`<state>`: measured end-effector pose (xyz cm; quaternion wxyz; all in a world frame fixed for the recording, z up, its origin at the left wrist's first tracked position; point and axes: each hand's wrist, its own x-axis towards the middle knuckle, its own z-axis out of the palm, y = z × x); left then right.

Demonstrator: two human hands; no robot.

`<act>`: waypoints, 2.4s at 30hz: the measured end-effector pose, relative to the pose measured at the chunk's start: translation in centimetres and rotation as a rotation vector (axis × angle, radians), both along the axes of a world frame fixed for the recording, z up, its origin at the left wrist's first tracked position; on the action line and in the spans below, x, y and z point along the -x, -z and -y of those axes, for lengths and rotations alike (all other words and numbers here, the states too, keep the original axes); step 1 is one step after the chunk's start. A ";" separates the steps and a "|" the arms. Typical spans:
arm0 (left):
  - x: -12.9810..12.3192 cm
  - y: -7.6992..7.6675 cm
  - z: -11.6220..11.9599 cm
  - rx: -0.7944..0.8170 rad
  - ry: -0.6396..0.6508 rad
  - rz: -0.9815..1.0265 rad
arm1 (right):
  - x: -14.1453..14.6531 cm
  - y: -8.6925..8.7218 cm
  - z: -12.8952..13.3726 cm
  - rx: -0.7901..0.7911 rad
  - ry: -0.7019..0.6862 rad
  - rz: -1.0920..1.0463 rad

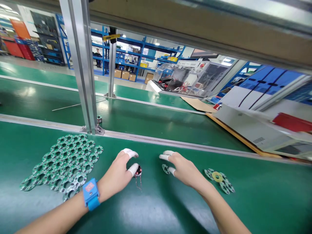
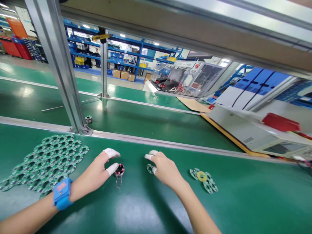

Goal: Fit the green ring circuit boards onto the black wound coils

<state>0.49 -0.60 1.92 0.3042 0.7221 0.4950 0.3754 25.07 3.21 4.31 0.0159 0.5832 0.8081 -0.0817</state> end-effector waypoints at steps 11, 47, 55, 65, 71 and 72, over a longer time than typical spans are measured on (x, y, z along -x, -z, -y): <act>-0.8 -0.5 0.6 -0.001 0.058 0.000 | 3.7 0.8 1.0 0.223 0.167 -1.049; -0.8 2.8 -0.2 -0.080 -0.015 -0.589 | 6.6 2.6 2.7 -0.108 -0.276 -0.357; -0.9 2.6 -0.2 -0.052 -0.026 -0.596 | 6.5 2.7 2.6 -0.174 -0.316 -0.245; -1.1 2.6 -0.1 -0.028 -0.027 -0.589 | 6.2 3.8 2.7 -0.254 -0.320 -0.344; -1.1 2.5 -0.1 -0.006 -0.015 -0.581 | 6.2 3.3 2.4 -0.182 -0.310 -0.360; -1.1 2.5 -0.1 -0.009 -0.016 -0.580 | 6.3 3.1 2.4 -0.171 -0.303 -0.336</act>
